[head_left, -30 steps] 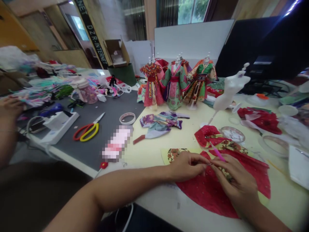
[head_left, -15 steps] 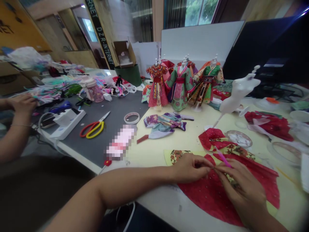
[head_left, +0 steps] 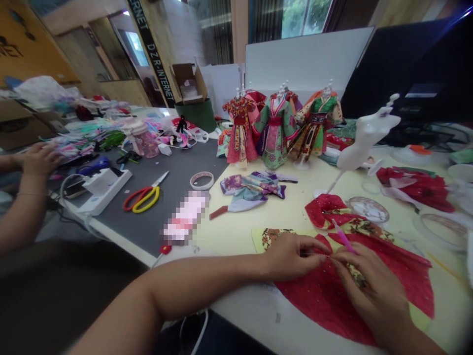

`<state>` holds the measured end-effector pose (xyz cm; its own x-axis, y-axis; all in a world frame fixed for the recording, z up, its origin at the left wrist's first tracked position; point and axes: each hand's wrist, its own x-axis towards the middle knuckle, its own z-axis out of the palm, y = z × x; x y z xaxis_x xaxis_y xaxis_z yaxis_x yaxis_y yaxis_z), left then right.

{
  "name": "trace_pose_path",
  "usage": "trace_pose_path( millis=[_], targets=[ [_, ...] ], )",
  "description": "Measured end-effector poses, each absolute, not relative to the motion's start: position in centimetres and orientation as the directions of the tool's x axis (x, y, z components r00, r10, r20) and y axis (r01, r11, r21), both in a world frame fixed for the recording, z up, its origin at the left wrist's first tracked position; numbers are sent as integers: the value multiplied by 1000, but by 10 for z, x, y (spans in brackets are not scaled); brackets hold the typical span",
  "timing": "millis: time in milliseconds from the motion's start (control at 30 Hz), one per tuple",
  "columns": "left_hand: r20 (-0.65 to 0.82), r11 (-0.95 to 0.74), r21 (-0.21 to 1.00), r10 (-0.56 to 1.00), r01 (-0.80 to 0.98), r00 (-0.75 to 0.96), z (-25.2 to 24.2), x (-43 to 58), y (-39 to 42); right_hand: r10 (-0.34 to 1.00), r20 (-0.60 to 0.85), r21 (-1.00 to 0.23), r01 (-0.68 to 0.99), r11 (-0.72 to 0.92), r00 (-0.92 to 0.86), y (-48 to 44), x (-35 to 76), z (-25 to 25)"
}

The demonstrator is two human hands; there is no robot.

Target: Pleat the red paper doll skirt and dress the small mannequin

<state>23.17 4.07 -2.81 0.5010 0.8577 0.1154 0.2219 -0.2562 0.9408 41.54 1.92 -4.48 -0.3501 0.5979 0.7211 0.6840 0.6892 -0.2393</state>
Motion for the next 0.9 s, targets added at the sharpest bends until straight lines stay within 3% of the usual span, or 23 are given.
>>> trace_pose_path(
  millis=[200, 433, 567, 900],
  targets=[
    [155, -271, 946, 859, 177, 487, -28, 232, 41, 625, 715, -292, 679, 674, -314, 19, 413, -43],
    [293, -391, 906, 856, 161, 427, -32, 234, 43, 714, 652, -455, 622, 637, -255, 16, 405, -37],
    [286, -379, 911, 865, 163, 412, -31, 234, 44, 764, 602, -529, 602, 598, -231, 16, 404, -35],
    [338, -436, 883, 847, 173, 409, -31, 234, 44, 803, 542, -567, 597, 568, -249, 15, 404, -36]
  ],
)
